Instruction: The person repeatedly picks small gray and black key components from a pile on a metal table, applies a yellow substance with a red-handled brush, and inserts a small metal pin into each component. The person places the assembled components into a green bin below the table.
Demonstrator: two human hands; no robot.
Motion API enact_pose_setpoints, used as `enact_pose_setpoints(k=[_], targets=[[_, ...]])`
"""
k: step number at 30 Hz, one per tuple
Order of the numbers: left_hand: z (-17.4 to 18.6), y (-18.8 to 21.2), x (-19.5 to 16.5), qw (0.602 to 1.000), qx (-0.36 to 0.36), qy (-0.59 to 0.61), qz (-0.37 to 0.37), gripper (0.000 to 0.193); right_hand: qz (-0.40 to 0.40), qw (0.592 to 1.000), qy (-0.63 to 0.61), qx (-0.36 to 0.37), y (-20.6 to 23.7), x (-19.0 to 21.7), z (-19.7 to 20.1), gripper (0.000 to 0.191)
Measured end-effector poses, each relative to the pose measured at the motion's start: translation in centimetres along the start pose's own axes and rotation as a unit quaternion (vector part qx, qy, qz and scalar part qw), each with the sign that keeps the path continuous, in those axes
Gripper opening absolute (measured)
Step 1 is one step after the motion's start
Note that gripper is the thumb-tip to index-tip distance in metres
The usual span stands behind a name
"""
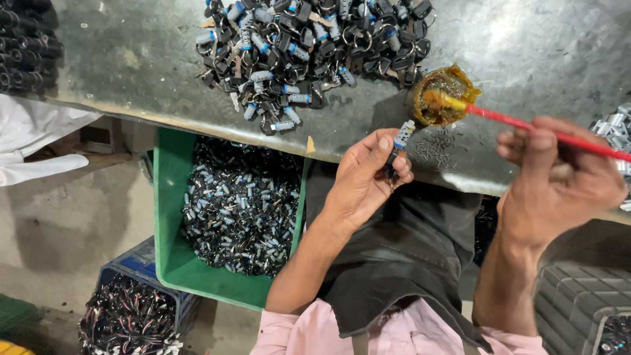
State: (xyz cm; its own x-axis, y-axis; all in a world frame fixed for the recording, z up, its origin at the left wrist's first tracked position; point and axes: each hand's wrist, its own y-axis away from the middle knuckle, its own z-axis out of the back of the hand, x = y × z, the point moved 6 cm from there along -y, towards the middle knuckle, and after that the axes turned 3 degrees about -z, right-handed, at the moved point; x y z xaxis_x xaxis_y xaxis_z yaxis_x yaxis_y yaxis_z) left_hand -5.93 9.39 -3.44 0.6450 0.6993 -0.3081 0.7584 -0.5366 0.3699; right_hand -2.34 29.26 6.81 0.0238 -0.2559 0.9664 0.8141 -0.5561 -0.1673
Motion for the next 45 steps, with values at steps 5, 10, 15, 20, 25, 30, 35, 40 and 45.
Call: enact_pose_setpoints(k=[5,10,15,20,25,30,35,40,45], targets=[[-2.7,3.9,-3.6,0.996,0.078,-0.022,-0.024,0.042,-0.137,0.965,0.114,0.192,0.8,-0.4,-1.9,0.016],[-4.2,11.0,-11.6,0.252,0.049,-0.940,-0.225,0.028,-0.024,0.931,0.229,0.283,3.8,-1.2,-5.8,0.030],[-2.9,8.5,-14.6,0.403,-0.098,-0.886,-0.208,0.023,0.096,0.916,0.282,0.269,4.8,-2.0,-8.8,0.034],[-2.6,0.8,-14.5,0.259,-0.165,-0.911,-0.276,0.022,0.120,0.880,0.358,0.289,5.5,-2.7,-9.8,0.041],[-4.5,3.0,-15.1,0.296,-0.053,-0.871,-0.387,0.031,0.109,0.902,0.299,0.292,6.0,-3.2,-9.4,0.028],[-4.2,7.2,-14.5,0.724,-0.035,-0.626,-0.288,0.027,0.023,0.956,0.152,0.248,6.2,-2.7,-7.3,0.020],[-4.5,7.5,-11.8,0.900,0.012,-0.361,-0.243,0.018,0.003,0.974,0.104,0.200,6.0,-1.3,-5.8,0.013],[-3.0,6.5,-4.6,0.988,-0.005,-0.147,-0.043,0.033,-0.020,0.980,0.017,0.195,6.3,0.1,-6.1,0.016],[-1.8,6.9,-1.3,0.996,-0.006,-0.083,-0.019,0.030,-0.039,0.978,-0.029,0.205,6.5,1.2,-6.6,0.017]])
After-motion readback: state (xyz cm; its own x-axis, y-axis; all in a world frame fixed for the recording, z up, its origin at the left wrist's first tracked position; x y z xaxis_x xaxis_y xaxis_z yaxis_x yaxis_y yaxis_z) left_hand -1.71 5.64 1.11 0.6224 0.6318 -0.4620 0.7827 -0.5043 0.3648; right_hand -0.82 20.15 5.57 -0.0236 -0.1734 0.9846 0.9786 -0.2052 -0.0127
